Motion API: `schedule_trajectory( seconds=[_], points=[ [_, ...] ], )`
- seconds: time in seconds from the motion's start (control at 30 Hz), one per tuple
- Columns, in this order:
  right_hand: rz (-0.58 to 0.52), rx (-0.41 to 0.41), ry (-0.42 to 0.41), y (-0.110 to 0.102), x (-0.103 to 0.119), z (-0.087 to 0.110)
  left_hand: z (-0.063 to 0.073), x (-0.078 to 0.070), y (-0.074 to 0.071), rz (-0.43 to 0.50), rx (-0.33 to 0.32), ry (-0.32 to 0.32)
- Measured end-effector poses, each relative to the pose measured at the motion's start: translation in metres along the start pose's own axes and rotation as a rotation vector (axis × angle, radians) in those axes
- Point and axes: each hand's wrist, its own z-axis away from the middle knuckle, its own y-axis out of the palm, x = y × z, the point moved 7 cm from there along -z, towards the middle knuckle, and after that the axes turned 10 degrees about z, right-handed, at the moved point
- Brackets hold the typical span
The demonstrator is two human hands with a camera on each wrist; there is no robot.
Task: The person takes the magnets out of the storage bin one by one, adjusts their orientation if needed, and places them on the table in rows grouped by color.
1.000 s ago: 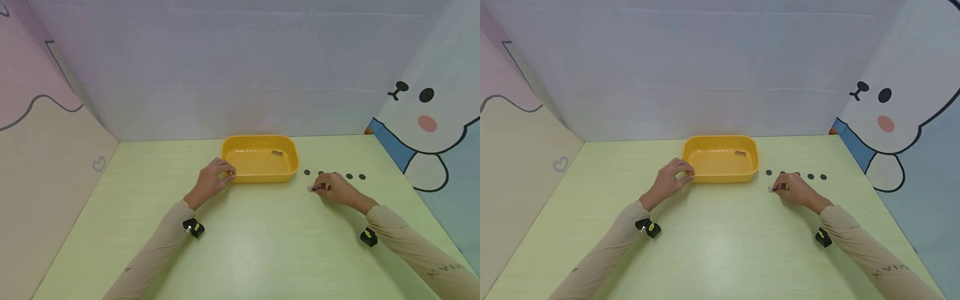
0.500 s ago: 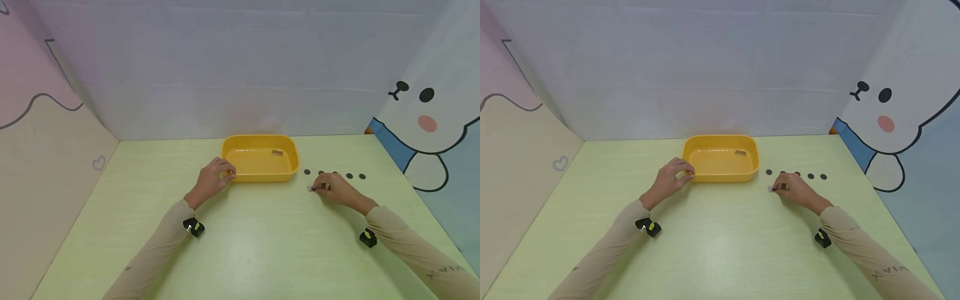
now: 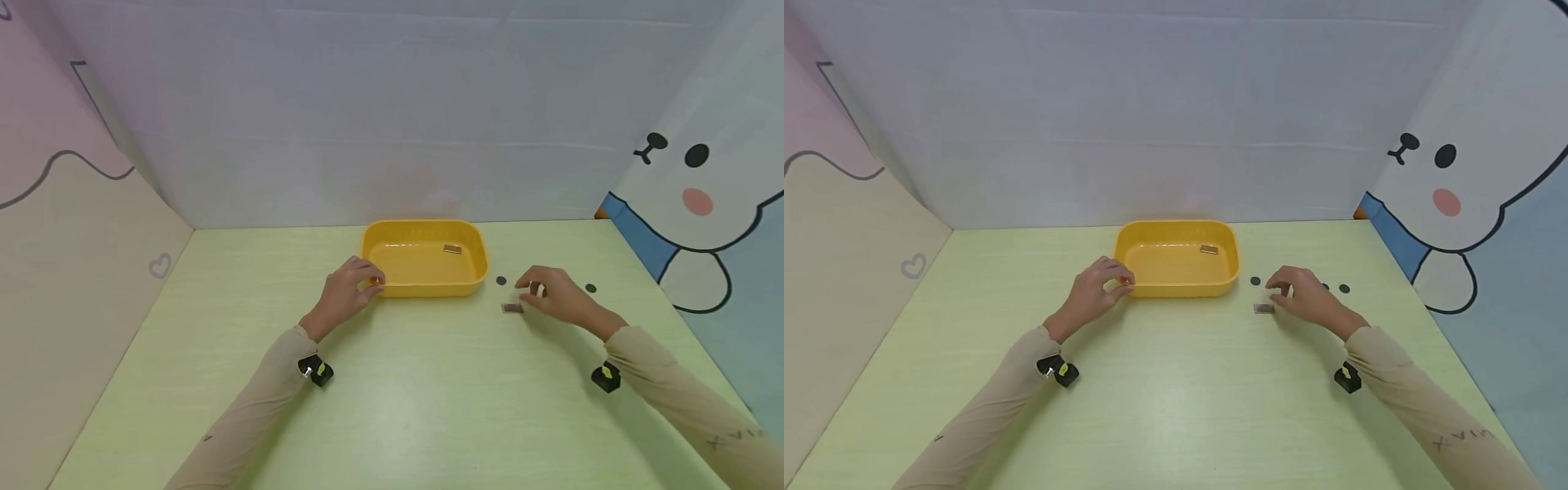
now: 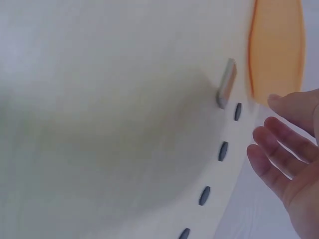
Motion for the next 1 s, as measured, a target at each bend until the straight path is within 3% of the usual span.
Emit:
schedule_trajectory(
  seconds=[0.47, 0.83, 1.0],
  points=[
    [-0.028, -0.047, -0.009, -0.018, 0.008, -0.013, 0.000, 0.002, 0.002, -0.006, -0.002, -0.002],
    [-0.022, -0.041, 0.003, -0.030, 0.009, -0.024, 0.001, 0.000, 0.001, -0.006, -0.006, -0.007],
    [-0.026, -0.048, -0.029, -0.037, 0.013, -0.032, 0.000, -0.006, -0.001, -0.028, 0.009, 0.035]
  ],
)
